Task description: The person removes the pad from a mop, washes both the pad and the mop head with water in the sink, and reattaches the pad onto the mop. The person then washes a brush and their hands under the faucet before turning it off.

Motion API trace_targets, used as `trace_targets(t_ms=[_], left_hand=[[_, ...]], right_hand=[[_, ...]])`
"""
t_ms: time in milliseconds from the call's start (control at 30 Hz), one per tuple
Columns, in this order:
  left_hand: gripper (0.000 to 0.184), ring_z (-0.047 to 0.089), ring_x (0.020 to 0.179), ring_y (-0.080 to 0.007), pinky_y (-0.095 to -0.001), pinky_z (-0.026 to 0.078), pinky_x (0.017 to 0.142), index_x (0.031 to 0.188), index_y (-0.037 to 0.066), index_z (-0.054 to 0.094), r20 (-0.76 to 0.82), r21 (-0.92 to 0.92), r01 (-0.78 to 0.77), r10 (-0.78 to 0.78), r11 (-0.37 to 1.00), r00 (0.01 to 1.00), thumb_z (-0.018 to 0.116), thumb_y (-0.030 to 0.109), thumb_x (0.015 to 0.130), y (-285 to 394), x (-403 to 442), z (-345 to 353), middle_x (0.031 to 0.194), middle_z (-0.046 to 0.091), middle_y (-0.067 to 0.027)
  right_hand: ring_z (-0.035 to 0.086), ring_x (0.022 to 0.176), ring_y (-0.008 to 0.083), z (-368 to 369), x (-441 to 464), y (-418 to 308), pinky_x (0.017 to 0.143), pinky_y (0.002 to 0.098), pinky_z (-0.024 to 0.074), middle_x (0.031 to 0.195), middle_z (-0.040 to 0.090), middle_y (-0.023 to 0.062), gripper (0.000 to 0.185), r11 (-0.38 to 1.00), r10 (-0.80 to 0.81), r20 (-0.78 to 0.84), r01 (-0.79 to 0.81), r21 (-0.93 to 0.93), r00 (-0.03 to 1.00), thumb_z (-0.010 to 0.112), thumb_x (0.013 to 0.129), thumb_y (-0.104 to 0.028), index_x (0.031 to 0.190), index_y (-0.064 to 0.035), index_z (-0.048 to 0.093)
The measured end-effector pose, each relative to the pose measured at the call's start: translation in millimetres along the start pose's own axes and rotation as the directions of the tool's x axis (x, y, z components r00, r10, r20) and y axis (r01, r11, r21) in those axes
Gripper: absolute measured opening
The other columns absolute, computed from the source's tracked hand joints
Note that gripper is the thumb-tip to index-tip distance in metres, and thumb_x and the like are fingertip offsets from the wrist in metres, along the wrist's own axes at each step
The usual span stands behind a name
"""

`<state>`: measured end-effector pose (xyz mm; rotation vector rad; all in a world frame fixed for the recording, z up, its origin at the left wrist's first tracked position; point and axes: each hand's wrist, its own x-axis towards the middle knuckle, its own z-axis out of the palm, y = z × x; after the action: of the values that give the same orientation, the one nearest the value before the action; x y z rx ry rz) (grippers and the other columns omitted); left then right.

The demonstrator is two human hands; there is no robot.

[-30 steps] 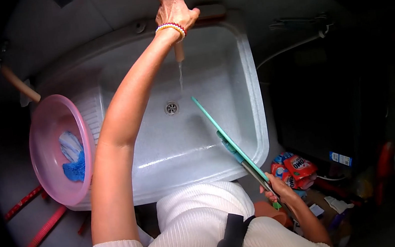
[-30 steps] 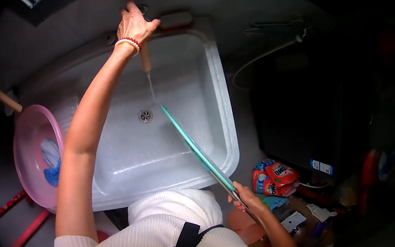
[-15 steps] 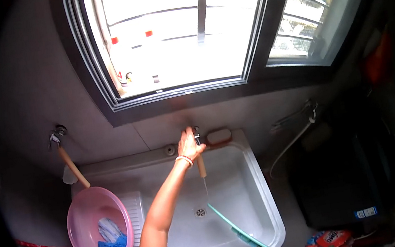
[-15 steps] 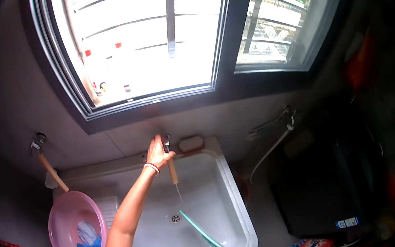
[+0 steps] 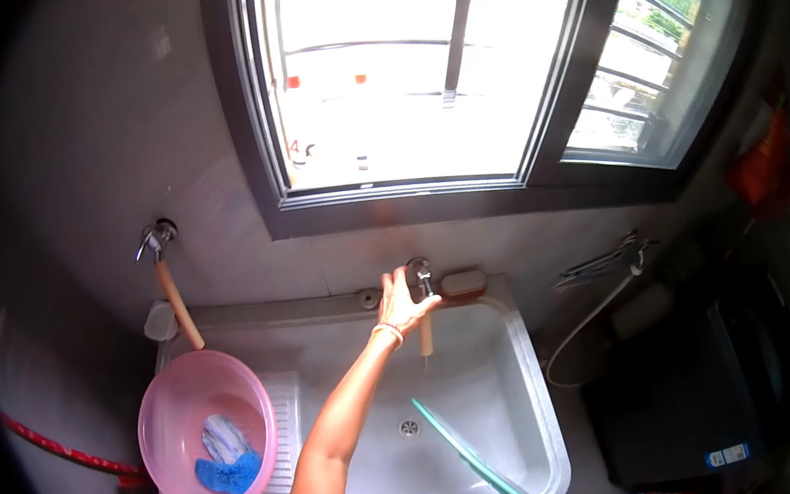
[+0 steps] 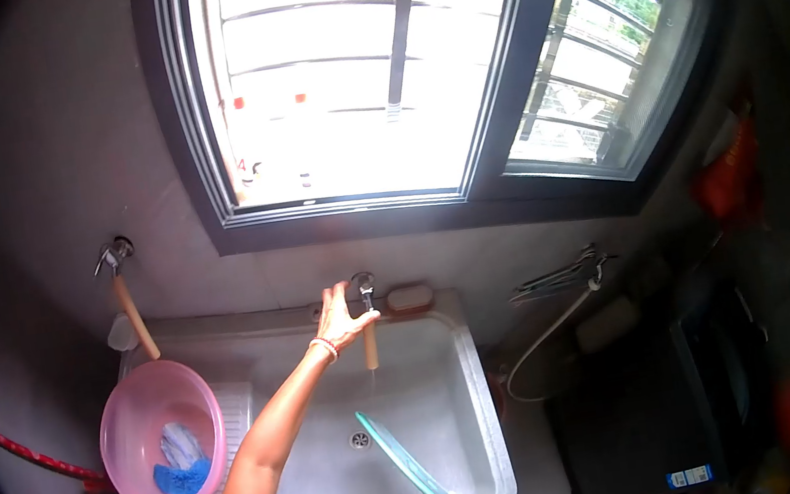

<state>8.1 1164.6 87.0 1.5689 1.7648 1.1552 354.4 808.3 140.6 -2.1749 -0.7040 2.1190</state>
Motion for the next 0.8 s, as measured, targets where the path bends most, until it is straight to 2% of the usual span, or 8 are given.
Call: trace_targets(t_ms=[33,100,200,300,500,633,700,800], left_hand=[[0.068,0.054,0.096,-0.0352,-0.0424,0.047,0.082,0.114,0.006,0.043,-0.085,-0.059,-0.022,0.017,0.998,0.996,0.077,0.031,0.061,3,-12,-10,0.113,0.043,-0.0168],[0.054,0.057,0.087,-0.0211,-0.0341,0.05,0.075,0.113,0.007,0.046,-0.174,-0.227,0.013,-0.054,0.974,0.983,0.073,0.017,0.067,2,-40,-39,0.109,0.044,-0.0117],[0.036,0.06,0.075,-0.0172,-0.0278,0.051,0.066,0.107,0.006,0.049,-0.37,-0.384,0.021,-0.174,0.923,0.913,0.065,0.006,0.074,-9,-86,-89,0.104,0.049,-0.0101],[0.028,0.059,0.077,-0.0129,-0.0265,0.048,0.068,0.102,0.005,0.052,-0.356,-0.466,0.128,-0.318,0.876,0.879,0.062,0.004,0.075,-45,-135,-131,0.097,0.055,-0.0063],[0.021,0.058,0.085,-0.0146,-0.0274,0.048,0.074,0.094,0.004,0.056,-0.445,-0.131,0.185,-0.224,0.974,0.867,0.061,0.0,0.074,-121,-206,-224,0.09,0.059,-0.0053],[0.023,0.061,0.08,-0.0221,-0.0319,0.049,0.071,0.094,0.003,0.058,-0.462,0.252,0.451,-0.302,0.856,0.834,0.065,0.01,0.073,-188,-240,-298,0.087,0.063,-0.0105],[0.028,0.06,0.08,-0.0305,-0.039,0.048,0.07,0.086,0.003,0.059,-0.423,0.258,0.591,-0.461,0.764,0.78,0.067,0.023,0.069,-228,-252,-328,0.085,0.062,-0.0162],[0.027,0.06,0.078,-0.0361,-0.0422,0.048,0.067,0.08,0.003,0.061,-0.181,0.478,0.562,-0.55,0.675,0.815,0.064,0.027,0.068,-253,-249,-338,0.08,0.062,-0.0215]], right_hand=[[0.032,0.033,0.0088,9,-14,-14,0.031,0.0227,0.0217,0.045,0.042,-0.0011,0.054,0.998,-0.045,-0.065,0.043,-0.035,0.997,0.036,0.086,-0.053,0.062,-0.0081,0.052],[0.034,0.034,0.0094,24,-39,-44,0.032,0.024,0.023,0.045,0.043,-0.0004,0.054,0.986,-0.133,-0.183,0.111,-0.122,0.974,0.035,0.086,-0.056,0.059,-0.0103,0.05],[0.035,0.035,0.0101,26,-26,-48,0.033,0.0264,0.0261,0.045,0.041,0.0003,0.054,0.975,-0.049,-0.152,0.014,-0.22,0.987,0.033,0.089,-0.052,0.064,-0.008,0.052],[0.034,0.034,0.0101,32,10,-21,0.033,0.0272,0.0268,0.044,0.041,0.0007,0.056,0.95,-0.017,-0.165,-0.035,-0.309,0.986,0.028,0.092,-0.047,0.069,-0.0036,0.056],[0.034,0.033,0.0116,49,0,-41,0.033,0.0271,0.0255,0.043,0.04,0.0013,0.058,0.924,-0.213,-0.1,0.167,-0.344,0.972,0.028,0.092,-0.047,0.069,-0.0025,0.057],[0.034,0.033,0.0107,63,10,-25,0.033,0.0259,0.0237,0.042,0.039,0.0007,0.057,0.921,-0.193,-0.195,0.108,-0.375,0.962,0.029,0.092,-0.047,0.068,-0.0032,0.056],[0.035,0.033,0.0117,66,5,-30,0.033,0.0264,0.026,0.042,0.04,0.0022,0.057,0.93,-0.188,-0.096,0.146,-0.338,0.977,0.029,0.092,-0.047,0.065,-0.003,0.055],[0.039,0.034,0.0119,61,43,-8,0.033,0.0267,0.0287,0.044,0.043,0.0032,0.057,0.896,-0.223,-0.151,0.142,-0.42,0.963,0.03,0.091,-0.049,0.064,-0.0031,0.052]])
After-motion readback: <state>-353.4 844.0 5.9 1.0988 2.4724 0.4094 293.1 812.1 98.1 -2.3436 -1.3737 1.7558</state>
